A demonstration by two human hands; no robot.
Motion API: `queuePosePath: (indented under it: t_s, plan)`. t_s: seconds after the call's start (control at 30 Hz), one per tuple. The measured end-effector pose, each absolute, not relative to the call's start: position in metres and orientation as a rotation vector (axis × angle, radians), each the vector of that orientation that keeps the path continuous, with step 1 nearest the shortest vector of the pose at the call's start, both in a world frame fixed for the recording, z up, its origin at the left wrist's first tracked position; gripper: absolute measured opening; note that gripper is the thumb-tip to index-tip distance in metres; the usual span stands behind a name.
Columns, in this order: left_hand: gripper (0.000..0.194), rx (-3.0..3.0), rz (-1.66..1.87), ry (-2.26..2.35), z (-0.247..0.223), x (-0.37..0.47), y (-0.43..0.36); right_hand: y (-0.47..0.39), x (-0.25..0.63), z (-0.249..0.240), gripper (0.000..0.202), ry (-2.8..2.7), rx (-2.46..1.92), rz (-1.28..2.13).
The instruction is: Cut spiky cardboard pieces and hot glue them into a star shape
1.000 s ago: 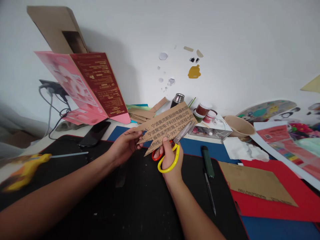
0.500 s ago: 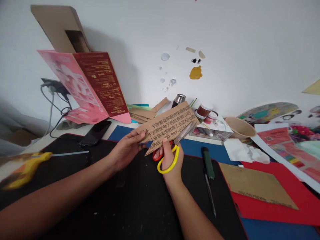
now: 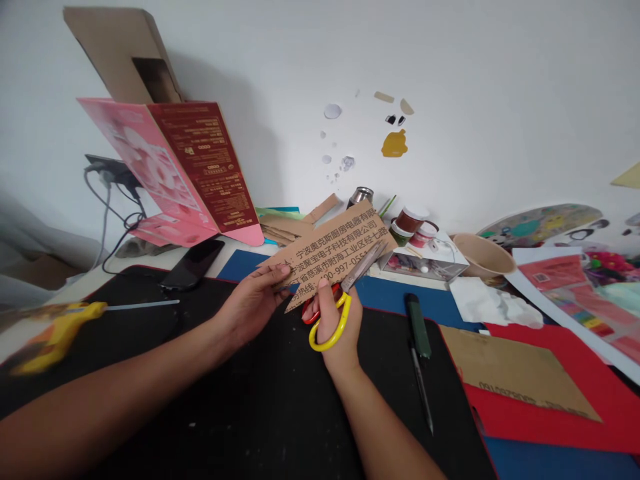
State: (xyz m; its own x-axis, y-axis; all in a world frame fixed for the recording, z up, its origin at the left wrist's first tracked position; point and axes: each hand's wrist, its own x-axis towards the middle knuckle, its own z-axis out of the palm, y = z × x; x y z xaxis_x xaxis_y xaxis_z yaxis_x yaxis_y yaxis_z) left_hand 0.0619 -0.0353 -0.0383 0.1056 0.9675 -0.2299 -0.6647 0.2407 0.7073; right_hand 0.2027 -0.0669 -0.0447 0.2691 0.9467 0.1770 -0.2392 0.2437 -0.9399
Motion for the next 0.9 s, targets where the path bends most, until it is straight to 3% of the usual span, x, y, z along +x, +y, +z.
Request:
queuePosePath:
  t_s: [0.7,0.9]
  plan:
    - [0.025,0.544,1.444,0.871,-0.054,0.043,-0.006,-0.059,0.211,-0.050,0.046,-0.818,-0.960,0.996]
    - [0.035,0.610,1.505,0.953,-0.055,0.029,0.010,-0.061,0.208,-0.048,0.045,-0.872,-0.956,1.018]
